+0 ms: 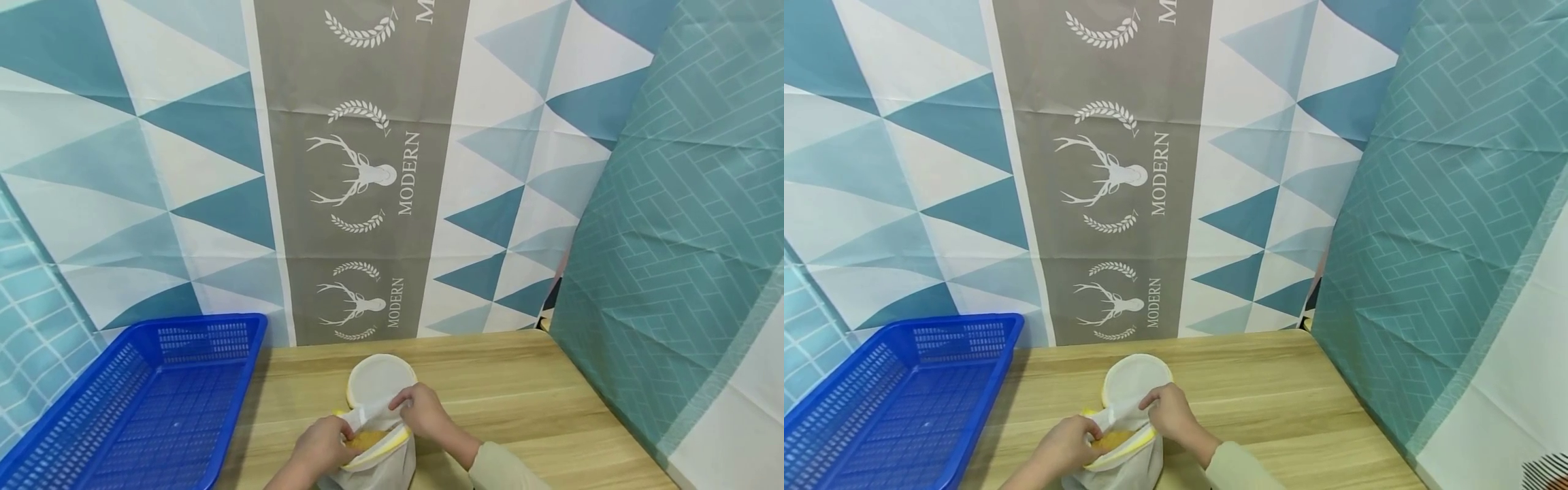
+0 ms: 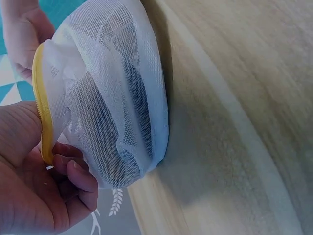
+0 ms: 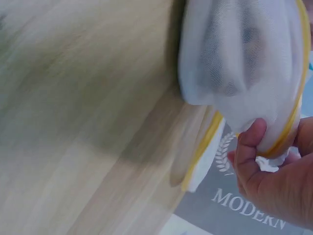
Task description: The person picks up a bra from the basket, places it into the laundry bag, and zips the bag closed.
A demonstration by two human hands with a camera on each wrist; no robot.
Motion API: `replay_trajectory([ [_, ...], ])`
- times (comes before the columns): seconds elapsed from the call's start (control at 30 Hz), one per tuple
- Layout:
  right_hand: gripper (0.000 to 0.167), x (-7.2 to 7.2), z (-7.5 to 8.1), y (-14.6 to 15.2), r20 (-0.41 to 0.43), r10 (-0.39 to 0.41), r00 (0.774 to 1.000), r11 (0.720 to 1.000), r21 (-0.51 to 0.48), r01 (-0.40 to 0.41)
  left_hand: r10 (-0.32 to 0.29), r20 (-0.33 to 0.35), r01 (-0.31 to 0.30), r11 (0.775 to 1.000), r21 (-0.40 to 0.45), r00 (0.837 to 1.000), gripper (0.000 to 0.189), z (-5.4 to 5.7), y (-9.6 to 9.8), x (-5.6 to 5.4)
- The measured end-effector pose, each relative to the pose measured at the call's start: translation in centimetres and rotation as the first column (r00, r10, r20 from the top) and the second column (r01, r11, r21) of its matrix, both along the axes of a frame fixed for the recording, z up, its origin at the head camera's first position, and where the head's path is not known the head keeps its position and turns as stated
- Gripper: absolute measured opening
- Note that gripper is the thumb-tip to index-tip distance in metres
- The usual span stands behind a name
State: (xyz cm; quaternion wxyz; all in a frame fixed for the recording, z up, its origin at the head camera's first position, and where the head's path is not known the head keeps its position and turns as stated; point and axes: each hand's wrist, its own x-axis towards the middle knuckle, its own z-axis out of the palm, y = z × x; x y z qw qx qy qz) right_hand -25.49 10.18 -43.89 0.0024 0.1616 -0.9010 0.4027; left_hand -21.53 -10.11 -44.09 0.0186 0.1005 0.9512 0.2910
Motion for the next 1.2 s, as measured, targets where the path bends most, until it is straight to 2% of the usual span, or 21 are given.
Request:
replay_trajectory([
  [0.17, 0.013, -0.1, -0.2, 0.1, 0.013, 0.056, 0.998, 0.998, 0.018, -0.056, -0.018, 0.023, 0.016, 0.999, 0.05, 1.0, 0.032, 0.4, -0.5, -0.3],
  [0.27, 0.016, -0.1, -0.1, 0.0, -0.011, 0.054, 0.998, 0.998, 0.03, -0.054, -0.03, 0.018, 0.029, 0.997, 0.073, 0.999, 0.038, 0.8, -0.7, -0.7],
  [0.4, 0.025, -0.2, 0.1, -0.1, -0.065, 0.043, 0.997, 0.998, 0.049, -0.04, 0.01, -0.013, -0.009, 0.997, 0.079, 1.0, 0.046, 1.5, -1.0, -1.0],
  [0.57, 0.032, -0.3, 0.5, 0.2, -0.037, 0.009, 0.999, 1.0, 0.017, -0.009, 0.07, 0.016, -0.072, 0.99, 0.118, 0.997, 0.059, 2.4, -1.6, -1.6],
  [0.7, 0.03, -0.7, 0.5, 0.6, -0.042, -0.04, 0.998, 0.999, -0.032, 0.038, 0.112, 0.005, -0.112, 0.987, 0.118, 0.994, 0.047, 3.0, -2.6, -2.5],
  [0.8, 0.024, -1.3, 0.3, 1.0, -0.067, -0.076, 0.995, 0.996, -0.053, 0.072, 0.143, -0.002, -0.142, 0.98, 0.137, 0.99, 0.035, 3.0, -3.6, -3.4],
  [0.87, 0.021, -1.8, 0.2, 1.3, -0.066, -0.1, 0.993, 0.994, -0.059, 0.096, 0.161, 0.022, -0.162, 0.968, 0.189, 0.987, 0.03, 2.6, -4.1, -4.1],
  [0.93, 0.019, -2.3, 0.0, 1.6, -0.046, -0.113, 0.993, 0.991, -0.08, 0.109, 0.179, 0.068, -0.191, 0.947, 0.257, 0.981, 0.025, 2.1, -4.4, -4.7],
  [1.07, 0.021, -3.3, -0.6, 2.1, 0.083, -0.137, 0.987, 0.979, -0.144, 0.148, 0.188, 0.178, -0.242, 0.901, 0.359, 0.966, 0.023, 1.4, -4.6, -5.6],
  [1.2, 0.02, -4.4, -1.6, 2.5, 0.215, -0.172, 0.961, 0.964, -0.163, 0.209, 0.175, 0.252, -0.267, 0.876, 0.401, 0.952, 0.022, 0.5, -4.3, -6.7],
])
